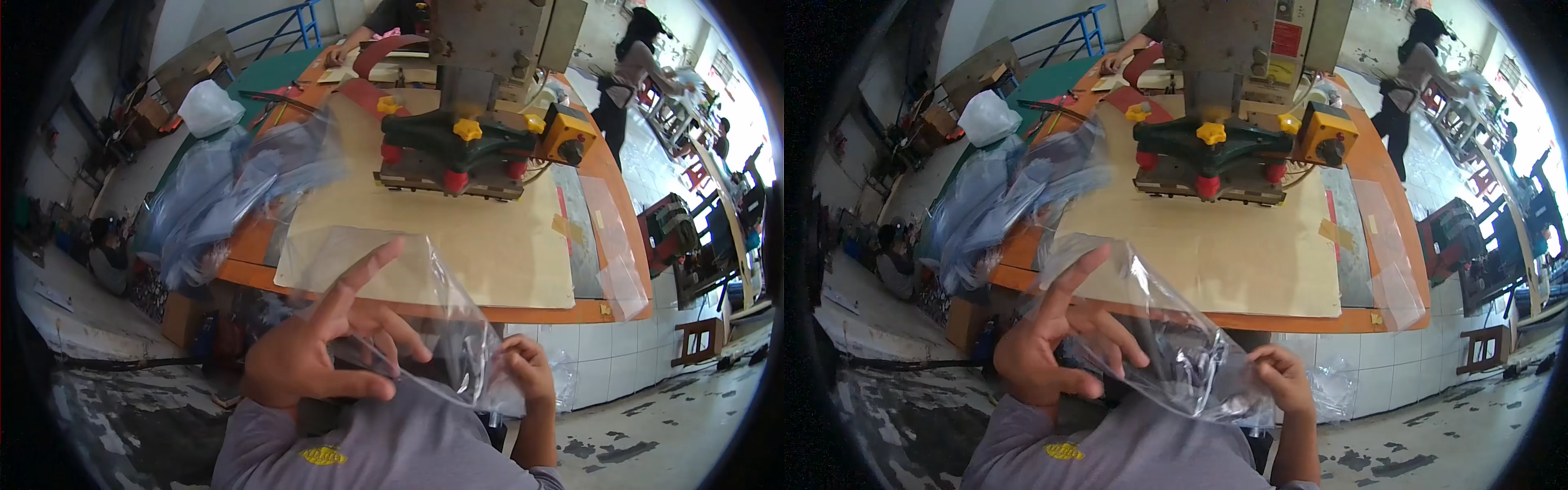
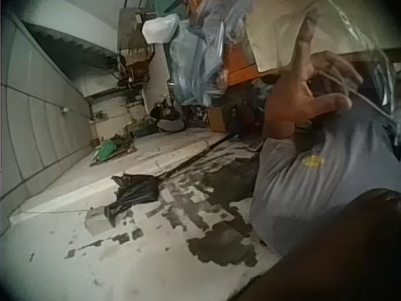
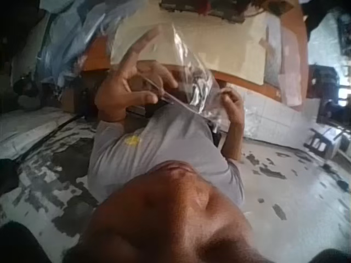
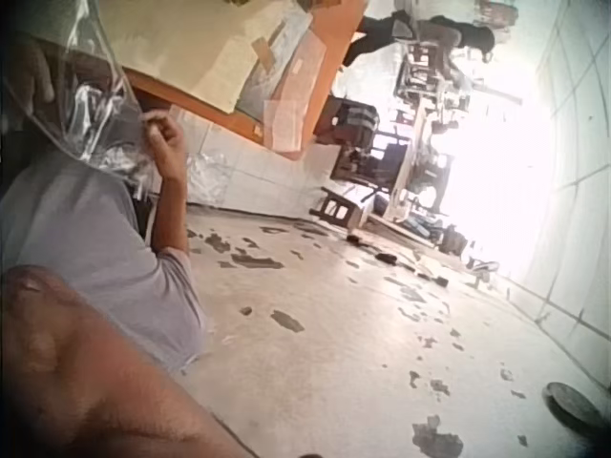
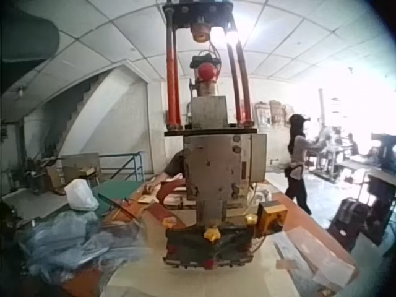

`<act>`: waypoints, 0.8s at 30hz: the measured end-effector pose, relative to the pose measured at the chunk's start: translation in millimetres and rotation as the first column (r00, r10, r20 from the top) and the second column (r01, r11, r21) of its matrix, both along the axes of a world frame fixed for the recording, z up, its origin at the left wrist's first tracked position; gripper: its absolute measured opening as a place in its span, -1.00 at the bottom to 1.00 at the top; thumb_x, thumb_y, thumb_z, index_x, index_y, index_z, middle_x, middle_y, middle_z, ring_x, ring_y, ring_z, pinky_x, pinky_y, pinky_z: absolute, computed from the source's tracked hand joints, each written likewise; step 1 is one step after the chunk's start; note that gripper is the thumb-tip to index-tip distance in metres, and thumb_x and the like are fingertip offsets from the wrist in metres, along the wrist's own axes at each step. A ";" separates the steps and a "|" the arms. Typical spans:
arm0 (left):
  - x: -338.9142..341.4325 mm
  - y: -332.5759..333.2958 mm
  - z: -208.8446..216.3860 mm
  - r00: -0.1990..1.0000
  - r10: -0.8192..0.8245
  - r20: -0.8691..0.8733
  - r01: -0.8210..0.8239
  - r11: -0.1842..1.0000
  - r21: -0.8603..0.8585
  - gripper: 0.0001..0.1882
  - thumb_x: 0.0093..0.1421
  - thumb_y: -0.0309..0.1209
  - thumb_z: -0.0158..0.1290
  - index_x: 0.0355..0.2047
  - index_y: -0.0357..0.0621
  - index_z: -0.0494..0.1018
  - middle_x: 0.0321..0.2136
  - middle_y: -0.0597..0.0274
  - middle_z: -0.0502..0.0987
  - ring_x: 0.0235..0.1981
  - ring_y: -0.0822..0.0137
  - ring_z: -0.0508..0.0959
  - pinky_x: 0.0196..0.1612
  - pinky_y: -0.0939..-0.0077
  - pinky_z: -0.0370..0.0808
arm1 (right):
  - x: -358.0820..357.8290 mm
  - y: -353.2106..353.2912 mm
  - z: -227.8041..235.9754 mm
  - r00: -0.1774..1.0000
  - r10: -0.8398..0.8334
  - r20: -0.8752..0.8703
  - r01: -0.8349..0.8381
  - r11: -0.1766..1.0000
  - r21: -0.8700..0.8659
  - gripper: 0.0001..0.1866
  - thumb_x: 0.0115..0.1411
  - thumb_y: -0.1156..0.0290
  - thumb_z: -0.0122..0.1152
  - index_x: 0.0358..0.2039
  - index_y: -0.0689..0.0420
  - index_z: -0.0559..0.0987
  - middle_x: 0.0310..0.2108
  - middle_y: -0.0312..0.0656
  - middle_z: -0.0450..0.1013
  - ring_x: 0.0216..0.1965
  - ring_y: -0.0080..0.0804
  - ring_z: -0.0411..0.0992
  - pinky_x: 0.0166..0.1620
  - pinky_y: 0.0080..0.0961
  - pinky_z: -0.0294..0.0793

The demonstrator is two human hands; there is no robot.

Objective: The person aligns the edges of plastic sheets on a workspace and uses a heat-sealing machine to seal the seams before pulling the sealed material away.

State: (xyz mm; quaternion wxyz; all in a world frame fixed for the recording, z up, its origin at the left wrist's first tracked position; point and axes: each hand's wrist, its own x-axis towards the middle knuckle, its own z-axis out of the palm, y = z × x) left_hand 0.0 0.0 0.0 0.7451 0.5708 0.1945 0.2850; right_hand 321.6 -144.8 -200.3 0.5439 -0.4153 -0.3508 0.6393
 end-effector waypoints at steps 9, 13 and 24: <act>8.3 37.3 -20.5 0.975 0.201 -0.096 -0.168 0.945 0.280 -0.89 0.24 -0.52 0.28 -0.27 -0.32 0.66 -0.35 0.17 0.71 -0.33 0.47 0.65 -0.23 0.56 0.55 | 7.0 -3.5 24.4 0.948 -0.086 0.308 0.083 0.996 0.023 -0.64 0.26 0.30 0.44 -0.04 0.25 0.62 -0.53 -0.49 0.36 -0.48 -0.74 0.28 -0.37 -0.71 0.26; 21.2 39.1 -44.7 0.850 0.512 -0.119 -0.302 0.661 0.687 -0.88 0.24 -0.48 0.28 -0.28 -0.31 0.63 -0.37 0.17 0.70 -0.36 0.37 0.67 -0.32 0.49 0.55 | 15.0 -5.3 24.7 0.863 -0.022 0.505 0.037 0.999 -0.019 -0.65 0.24 0.33 0.45 -0.03 0.22 0.63 -0.53 -0.45 0.39 -0.46 -0.70 0.33 -0.31 -0.66 0.36; 48.4 21.7 -66.4 0.529 0.817 0.229 -0.165 -0.166 0.972 -0.83 0.15 -0.44 0.36 -0.25 -0.13 0.64 -0.36 0.15 0.67 -0.40 0.26 0.66 -0.37 0.48 0.55 | 28.0 -9.9 26.8 0.745 0.149 0.650 -0.023 0.980 -0.199 -0.65 0.20 0.43 0.46 -0.01 0.19 0.63 -0.55 -0.42 0.42 -0.42 -0.66 0.38 -0.26 -0.60 0.40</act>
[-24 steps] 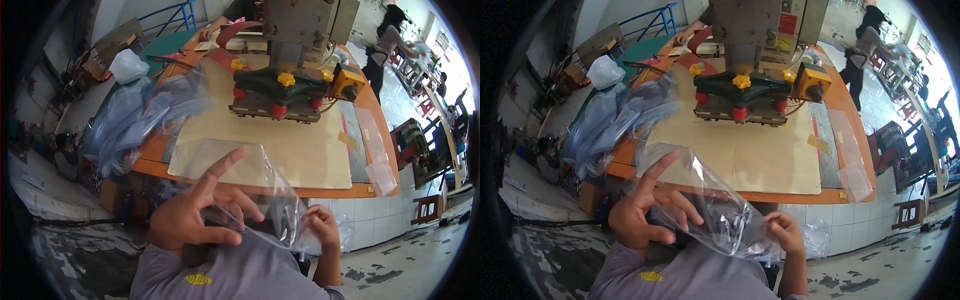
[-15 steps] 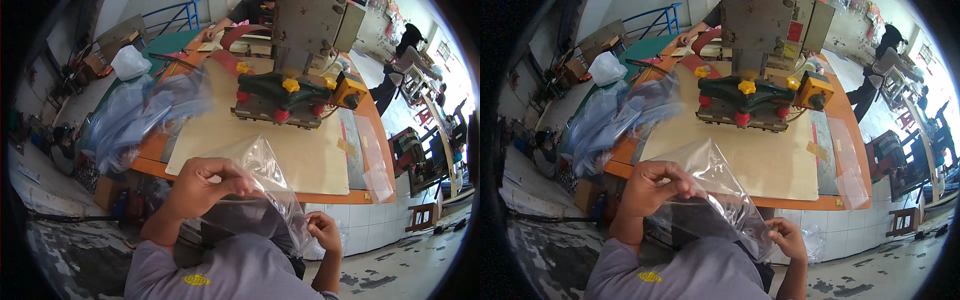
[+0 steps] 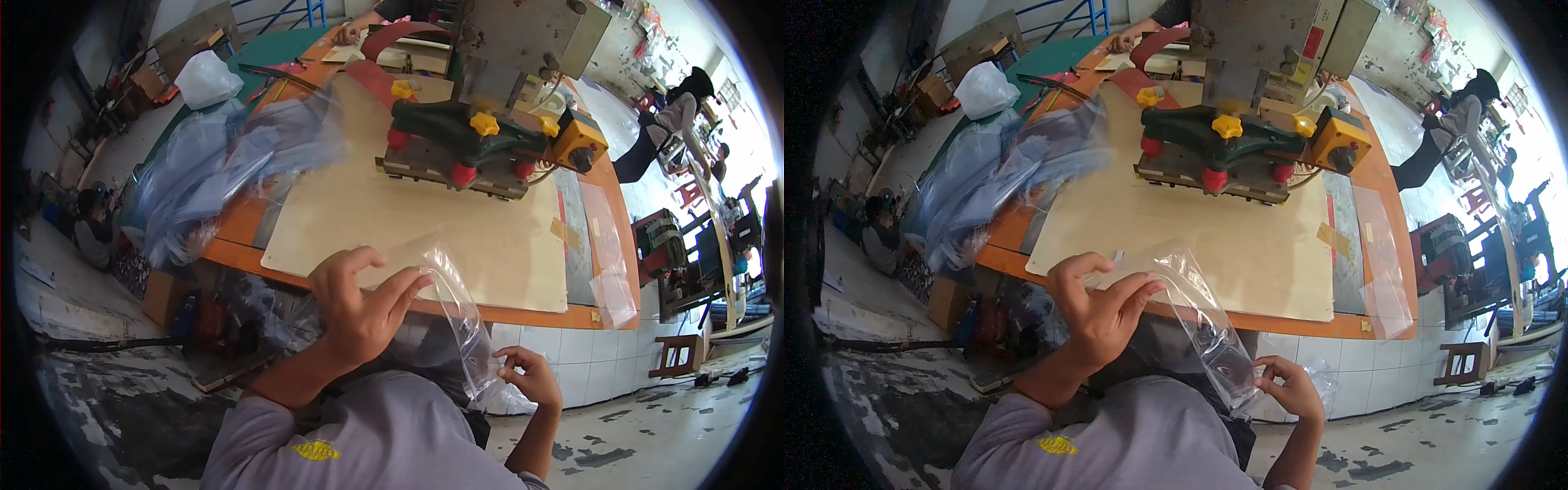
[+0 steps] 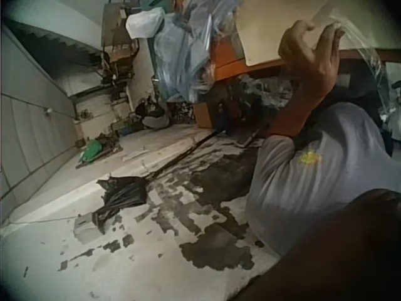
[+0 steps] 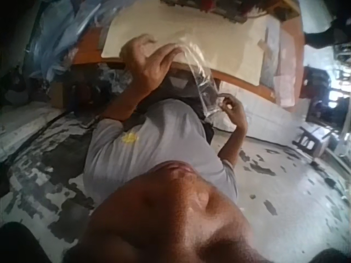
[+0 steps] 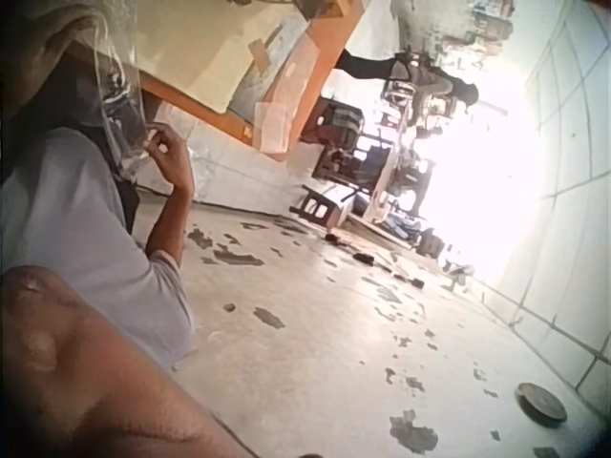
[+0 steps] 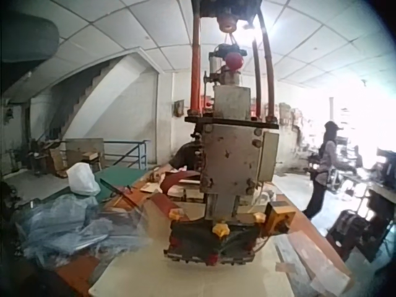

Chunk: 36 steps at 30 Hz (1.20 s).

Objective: The person aligns the edges of plastic sheets on a workspace and uses a heat-sealing machine to seal the seams before pulling the sealed material away.

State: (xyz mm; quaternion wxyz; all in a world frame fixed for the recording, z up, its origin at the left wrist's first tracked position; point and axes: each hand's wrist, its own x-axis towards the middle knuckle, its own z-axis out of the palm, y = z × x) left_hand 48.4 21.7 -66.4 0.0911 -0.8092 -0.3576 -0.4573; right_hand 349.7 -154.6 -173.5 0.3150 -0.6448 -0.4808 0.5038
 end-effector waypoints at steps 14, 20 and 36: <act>28.7 11.8 -15.4 0.782 -0.620 0.063 0.621 0.783 -0.002 -0.68 0.15 -0.37 0.37 -0.16 -0.09 0.48 -0.41 0.33 0.69 -0.47 0.40 0.69 -0.48 0.58 0.48 | -34.8 43.5 110.1 0.894 -0.300 0.332 -0.043 0.680 0.732 -0.45 0.00 0.26 0.59 -0.03 0.24 0.62 -0.02 -0.01 0.54 0.07 -0.04 0.53 0.11 -0.23 0.48; 41.9 19.1 -4.5 0.719 -0.695 0.012 0.694 0.715 -0.085 -0.67 0.16 -0.39 0.33 -0.14 -0.15 0.46 -0.45 0.33 0.58 -0.50 0.37 0.61 -0.49 0.50 0.46 | -56.2 89.4 130.1 0.965 -0.028 0.260 -0.177 0.662 0.728 -0.58 -0.03 0.43 0.59 -0.11 0.13 0.67 -0.22 -0.15 0.56 -0.14 -0.18 0.53 -0.10 -0.32 0.49; 36.0 19.9 23.1 0.832 -0.543 0.116 0.527 0.707 -0.471 -0.70 0.17 -0.36 0.33 -0.12 -0.08 0.53 -0.44 0.25 0.64 -0.55 0.23 0.62 -0.49 0.37 0.49 | -54.2 93.4 130.0 0.957 -0.281 0.072 0.145 0.677 0.722 -0.88 0.15 0.50 0.44 -0.28 0.20 0.71 -0.31 -0.18 0.64 -0.26 -0.35 0.56 -0.07 -0.42 0.44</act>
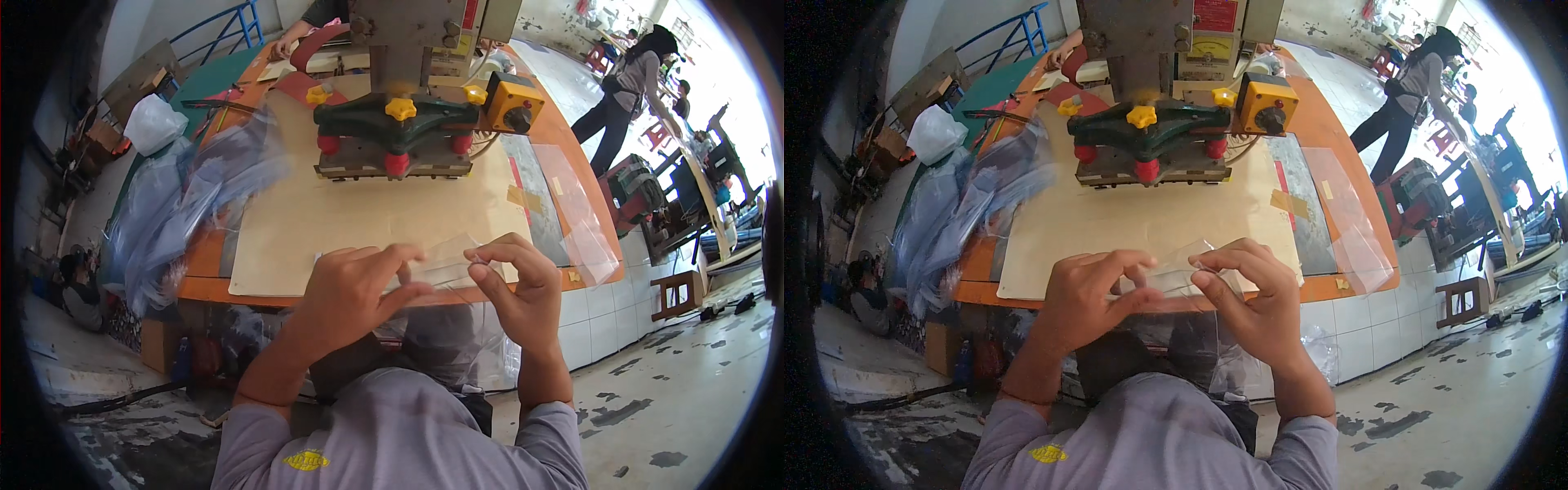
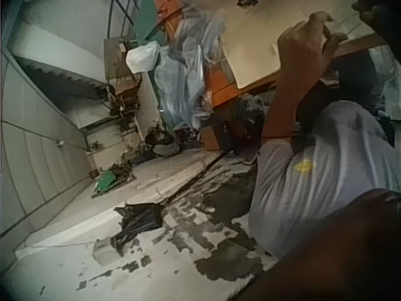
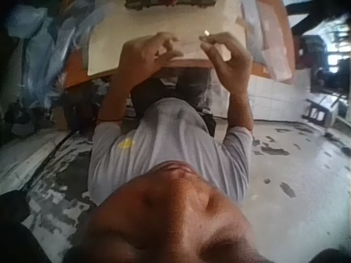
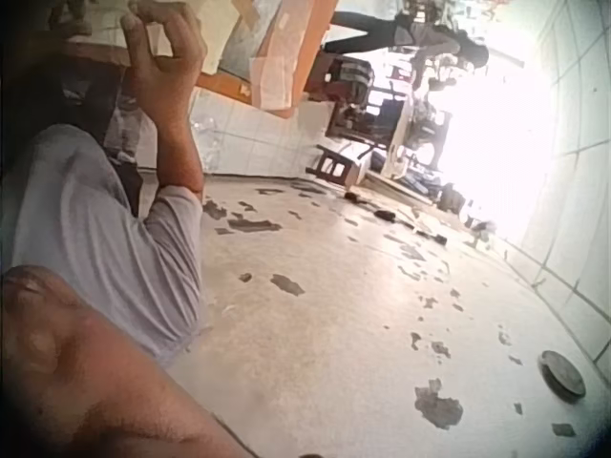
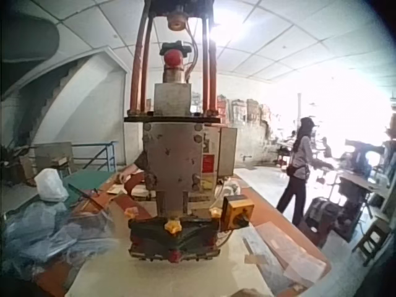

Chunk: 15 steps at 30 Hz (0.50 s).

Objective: The person aligns the edges of plastic sheets on a workspace and uses a heat-sealing machine to seal the seams before pulling the sealed material away.

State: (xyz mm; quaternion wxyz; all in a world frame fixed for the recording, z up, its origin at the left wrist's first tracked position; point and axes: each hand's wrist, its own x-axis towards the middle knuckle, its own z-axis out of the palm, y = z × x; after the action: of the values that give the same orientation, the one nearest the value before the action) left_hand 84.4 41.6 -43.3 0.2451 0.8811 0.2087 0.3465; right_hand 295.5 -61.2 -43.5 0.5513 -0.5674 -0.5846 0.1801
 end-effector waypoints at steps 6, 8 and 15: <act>2.0 2.9 -7.0 1.000 0.000 -0.012 0.003 0.975 0.222 -0.84 0.13 -0.39 0.35 -0.35 -0.13 0.60 -0.51 0.20 0.64 -0.53 0.21 0.64 -0.46 0.35 0.51 | -0.6 0.8 4.2 0.999 -0.041 0.019 0.041 0.999 -0.003 -0.89 0.17 0.48 0.43 -0.31 0.22 0.70 -0.32 -0.18 0.64 -0.26 -0.37 0.55 -0.07 -0.44 0.42; 2.3 2.6 -6.6 1.000 -0.011 -0.017 0.015 0.967 0.253 -0.83 0.14 -0.40 0.33 -0.30 -0.12 0.59 -0.50 0.20 0.64 -0.52 0.21 0.64 -0.46 0.33 0.51 | -1.1 0.5 4.2 0.998 -0.048 -0.028 0.049 0.999 0.018 -0.90 0.17 0.49 0.42 -0.31 0.22 0.70 -0.33 -0.18 0.64 -0.26 -0.37 0.55 -0.07 -0.44 0.41; 3.4 -0.6 -5.6 0.998 -0.008 -0.070 0.029 0.951 0.307 -0.81 0.15 -0.41 0.32 -0.26 -0.11 0.57 -0.51 0.20 0.63 -0.51 0.22 0.65 -0.48 0.33 0.50 | 1.4 0.4 0.8 0.997 -0.066 -0.043 0.068 0.997 0.042 -0.91 0.17 0.50 0.42 -0.34 0.22 0.69 -0.34 -0.19 0.63 -0.26 -0.38 0.54 -0.08 -0.45 0.40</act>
State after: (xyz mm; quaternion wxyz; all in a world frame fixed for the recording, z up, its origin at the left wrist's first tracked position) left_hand 87.8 40.9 -48.9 0.1007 0.9217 0.1521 0.3424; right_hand 296.9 -60.9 -42.7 0.5811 -0.5708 -0.5574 0.1606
